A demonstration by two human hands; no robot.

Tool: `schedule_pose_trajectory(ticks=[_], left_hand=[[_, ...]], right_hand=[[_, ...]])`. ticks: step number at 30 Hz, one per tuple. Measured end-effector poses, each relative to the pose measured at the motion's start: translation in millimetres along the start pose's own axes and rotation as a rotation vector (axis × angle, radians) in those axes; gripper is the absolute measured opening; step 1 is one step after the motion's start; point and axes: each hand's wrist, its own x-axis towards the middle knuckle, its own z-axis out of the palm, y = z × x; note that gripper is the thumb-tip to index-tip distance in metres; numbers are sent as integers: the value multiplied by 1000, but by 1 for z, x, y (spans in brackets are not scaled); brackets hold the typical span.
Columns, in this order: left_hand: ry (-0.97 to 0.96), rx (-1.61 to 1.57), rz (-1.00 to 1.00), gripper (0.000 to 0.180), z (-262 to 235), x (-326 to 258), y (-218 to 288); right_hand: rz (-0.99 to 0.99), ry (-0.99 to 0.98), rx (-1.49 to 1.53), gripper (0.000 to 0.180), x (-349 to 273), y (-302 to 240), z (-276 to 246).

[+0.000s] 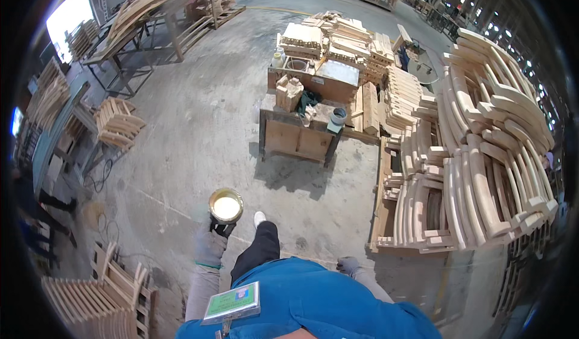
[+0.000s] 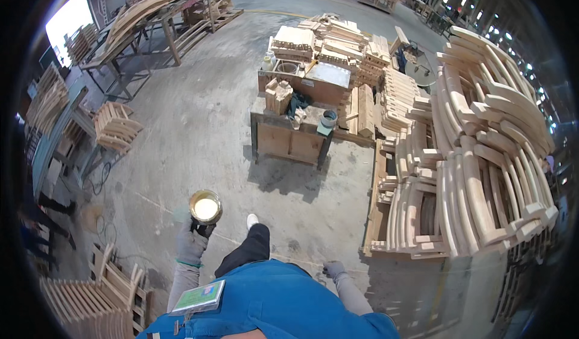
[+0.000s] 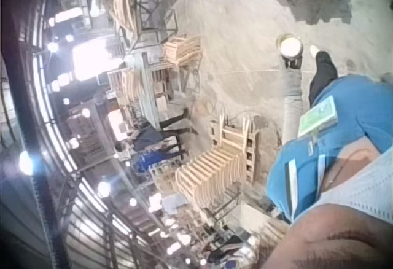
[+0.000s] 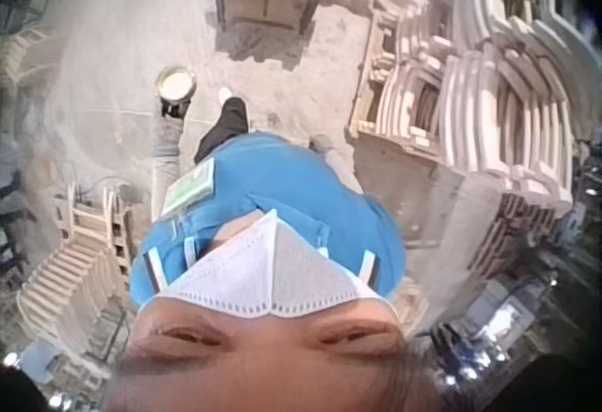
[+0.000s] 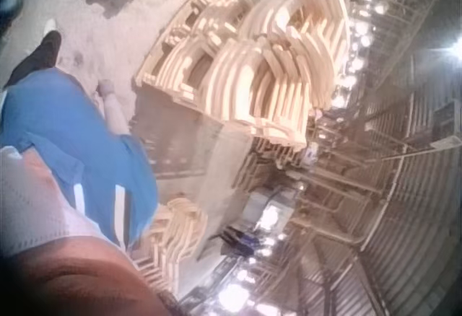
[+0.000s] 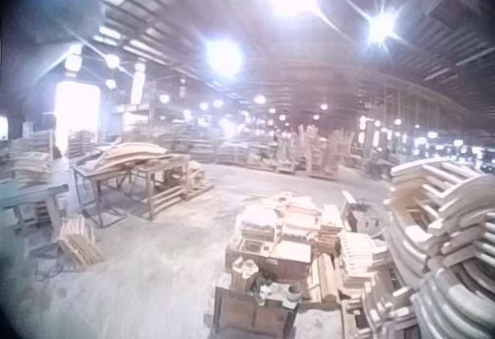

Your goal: The person applies a light-colored finish to wooden chair frames using a brush and a small container. The person moves between stacked chair frames, dipping the brush and coating the surfaces, then places the container down and continues painting.

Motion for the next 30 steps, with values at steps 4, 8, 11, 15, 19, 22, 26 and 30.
schedule_pose_trajectory(ticks=[4, 8, 11, 15, 19, 22, 26, 30], left_hand=[[-62, 60, -8, 36, 55, 89, 42], [-175, 75, -54, 36, 124, 192, 68], [-138, 170, -35, 36, 153, 239, 87], [-213, 197, -67, 42, 215, 311, 67], [-227, 79, -62, 37, 279, 369, 39], [-215, 7, -61, 40, 312, 409, 24], [-42, 56, 65, 43, 335, 438, 12], [88, 7, 119, 43, 346, 445, 4]], right_hand=[[-146, -9, -158, 18, 51, -114, 15], [-545, 147, -388, 11, 93, -248, -11], [-406, 33, 410, 21, 87, -360, 24], [-663, -19, 418, 30, 71, -498, 0], [-834, -27, 253, 32, 86, -641, -11], [-812, 38, 244, 27, 142, -734, -13], [-976, 120, -347, 35, 211, -843, 2], [-972, 278, -726, 46, 267, -885, 35]])
